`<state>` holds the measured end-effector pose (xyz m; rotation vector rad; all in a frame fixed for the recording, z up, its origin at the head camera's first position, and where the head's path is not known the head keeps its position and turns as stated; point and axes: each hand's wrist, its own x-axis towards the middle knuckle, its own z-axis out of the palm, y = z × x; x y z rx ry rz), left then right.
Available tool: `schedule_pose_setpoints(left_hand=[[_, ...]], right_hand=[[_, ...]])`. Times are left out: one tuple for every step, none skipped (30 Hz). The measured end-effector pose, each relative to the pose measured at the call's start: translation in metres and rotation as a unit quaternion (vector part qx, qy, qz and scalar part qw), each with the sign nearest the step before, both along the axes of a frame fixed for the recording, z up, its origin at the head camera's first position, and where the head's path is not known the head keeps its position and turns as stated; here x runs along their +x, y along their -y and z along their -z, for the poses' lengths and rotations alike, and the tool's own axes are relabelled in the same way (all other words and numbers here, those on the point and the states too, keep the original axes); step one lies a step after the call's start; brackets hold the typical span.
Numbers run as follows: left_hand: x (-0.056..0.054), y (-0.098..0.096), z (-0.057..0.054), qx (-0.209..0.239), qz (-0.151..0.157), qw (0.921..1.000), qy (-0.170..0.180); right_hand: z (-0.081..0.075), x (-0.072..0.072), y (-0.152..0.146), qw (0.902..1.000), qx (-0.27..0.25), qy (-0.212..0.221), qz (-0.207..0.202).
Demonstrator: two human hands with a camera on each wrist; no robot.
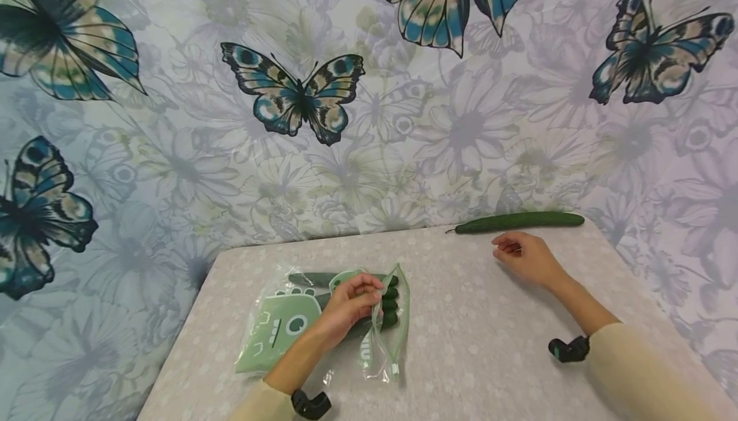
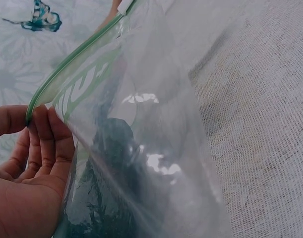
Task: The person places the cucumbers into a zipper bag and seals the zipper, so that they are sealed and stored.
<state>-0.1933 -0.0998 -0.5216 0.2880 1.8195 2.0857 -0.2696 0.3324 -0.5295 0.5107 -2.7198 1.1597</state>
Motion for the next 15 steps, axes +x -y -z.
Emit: schedule_pose_setpoints(left_hand=[[0.000, 0.000, 0.000, 0.001, 0.000, 1.0000, 0.000], [-0.001, 0.001, -0.001, 0.001, 0.001, 1.0000, -0.001], [-0.001, 0.001, -0.001, 0.001, 0.002, 1.0000, -0.001], [-0.001, 0.001, -0.001, 0.001, 0.004, 1.0000, -0.002], [-0.002, 0.002, -0.001, 0.001, 0.004, 1.0000, -0.002], [-0.001, 0.001, -0.002, 0.000, 0.005, 1.0000, -0.001], [-0.001, 0.001, -0.002, 0.000, 0.006, 1.0000, -0.001], [-0.001, 0.001, -0.002, -0.001, 0.006, 1.0000, -0.002], [-0.001, 0.001, -0.003, -0.001, 0.006, 1.0000, -0.002], [-0.002, 0.001, -0.003, -0.002, 0.006, 1.0000, -0.003], [-0.002, 0.001, -0.003, -0.002, 0.005, 1.0000, -0.004], [-0.003, 0.000, -0.004, -0.003, 0.006, 1.0000, -0.005], [-0.003, 0.000, -0.004, -0.002, 0.005, 1.0000, -0.005], [-0.003, 0.000, -0.003, -0.002, 0.005, 1.0000, -0.004], [-0.003, 0.001, -0.003, -0.002, 0.004, 1.0000, -0.004]], right_hand=[[-0.001, -0.004, -0.005, 0.9999, 0.002, -0.002, 0.011], [-0.002, -0.007, -0.010, 0.9997, 0.003, -0.003, 0.026], [-0.003, -0.011, -0.015, 0.9991, 0.003, -0.002, 0.041], [-0.005, -0.014, -0.019, 0.9983, 0.000, 0.002, 0.058], [-0.007, -0.017, -0.023, 0.9971, 0.000, 0.007, 0.075], [-0.008, -0.019, -0.028, 0.9956, 0.000, 0.012, 0.093], [-0.009, -0.021, -0.032, 0.9939, 0.000, 0.014, 0.109], [-0.011, -0.023, -0.037, 0.9924, 0.002, 0.014, 0.122], [-0.012, -0.026, -0.042, 0.9910, 0.008, 0.013, 0.133], [-0.013, -0.028, -0.047, 0.9895, 0.017, 0.012, 0.143], [-0.014, -0.031, -0.051, 0.9881, 0.027, 0.010, 0.151], [-0.015, -0.033, -0.056, 0.9868, 0.037, 0.011, 0.157], [-0.016, -0.036, -0.061, 0.9859, 0.047, 0.009, 0.161], [-0.017, -0.038, -0.066, 0.9846, 0.058, 0.009, 0.165], [-0.017, -0.041, -0.070, 0.9832, 0.068, 0.010, 0.169]])
